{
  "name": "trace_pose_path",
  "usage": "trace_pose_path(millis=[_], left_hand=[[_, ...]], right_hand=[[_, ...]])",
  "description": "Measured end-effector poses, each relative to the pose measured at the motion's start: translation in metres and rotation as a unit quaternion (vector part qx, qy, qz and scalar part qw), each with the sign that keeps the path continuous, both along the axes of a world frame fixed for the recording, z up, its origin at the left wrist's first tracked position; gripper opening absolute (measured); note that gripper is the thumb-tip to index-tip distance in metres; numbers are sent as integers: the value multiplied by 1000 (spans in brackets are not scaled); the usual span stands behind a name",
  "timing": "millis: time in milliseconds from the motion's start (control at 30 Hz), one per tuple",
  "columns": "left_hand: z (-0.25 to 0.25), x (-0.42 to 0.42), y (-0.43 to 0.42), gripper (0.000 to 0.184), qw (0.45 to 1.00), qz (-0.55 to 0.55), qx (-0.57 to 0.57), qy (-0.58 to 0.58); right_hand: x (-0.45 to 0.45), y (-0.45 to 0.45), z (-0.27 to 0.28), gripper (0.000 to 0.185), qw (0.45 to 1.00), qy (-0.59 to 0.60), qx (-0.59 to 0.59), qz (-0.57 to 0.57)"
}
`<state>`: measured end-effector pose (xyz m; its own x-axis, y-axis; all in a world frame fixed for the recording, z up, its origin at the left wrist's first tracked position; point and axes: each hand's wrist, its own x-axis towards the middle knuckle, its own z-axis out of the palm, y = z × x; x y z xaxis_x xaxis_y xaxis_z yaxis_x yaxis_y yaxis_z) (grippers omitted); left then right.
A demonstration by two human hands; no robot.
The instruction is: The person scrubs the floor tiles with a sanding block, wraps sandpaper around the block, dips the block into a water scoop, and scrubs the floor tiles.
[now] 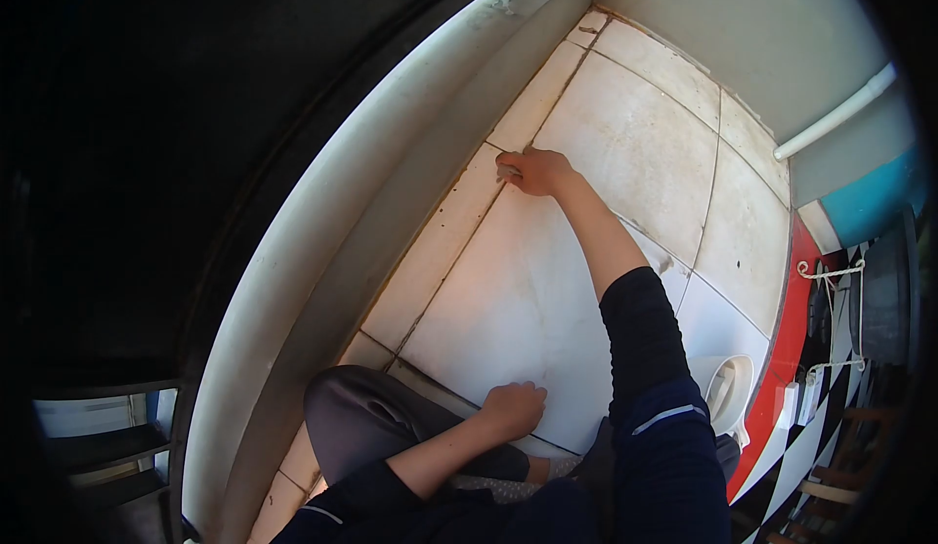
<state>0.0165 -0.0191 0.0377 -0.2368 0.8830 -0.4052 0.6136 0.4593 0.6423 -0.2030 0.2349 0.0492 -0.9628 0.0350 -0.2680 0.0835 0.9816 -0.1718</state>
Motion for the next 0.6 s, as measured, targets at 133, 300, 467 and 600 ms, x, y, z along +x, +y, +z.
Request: trace_pose_path(millis=[133,300,467,600], left_hand=[[-1,1,-2,18,1000,-5,-13,0],[1,0,-1,18,1000,-1,-11,-6],[0,-1,-1,18,1000,-4,-11,0],[-1,2,-1,18,1000,-2,-2,0]], right_hand=[[-2,-10,-4,28,993,40,47,-96],[3,-8,1,28,1000,18,-12,13],[10,-21,-7,28,995,73,35,-56],[17,-23,-12,26,992,81,-30,93]])
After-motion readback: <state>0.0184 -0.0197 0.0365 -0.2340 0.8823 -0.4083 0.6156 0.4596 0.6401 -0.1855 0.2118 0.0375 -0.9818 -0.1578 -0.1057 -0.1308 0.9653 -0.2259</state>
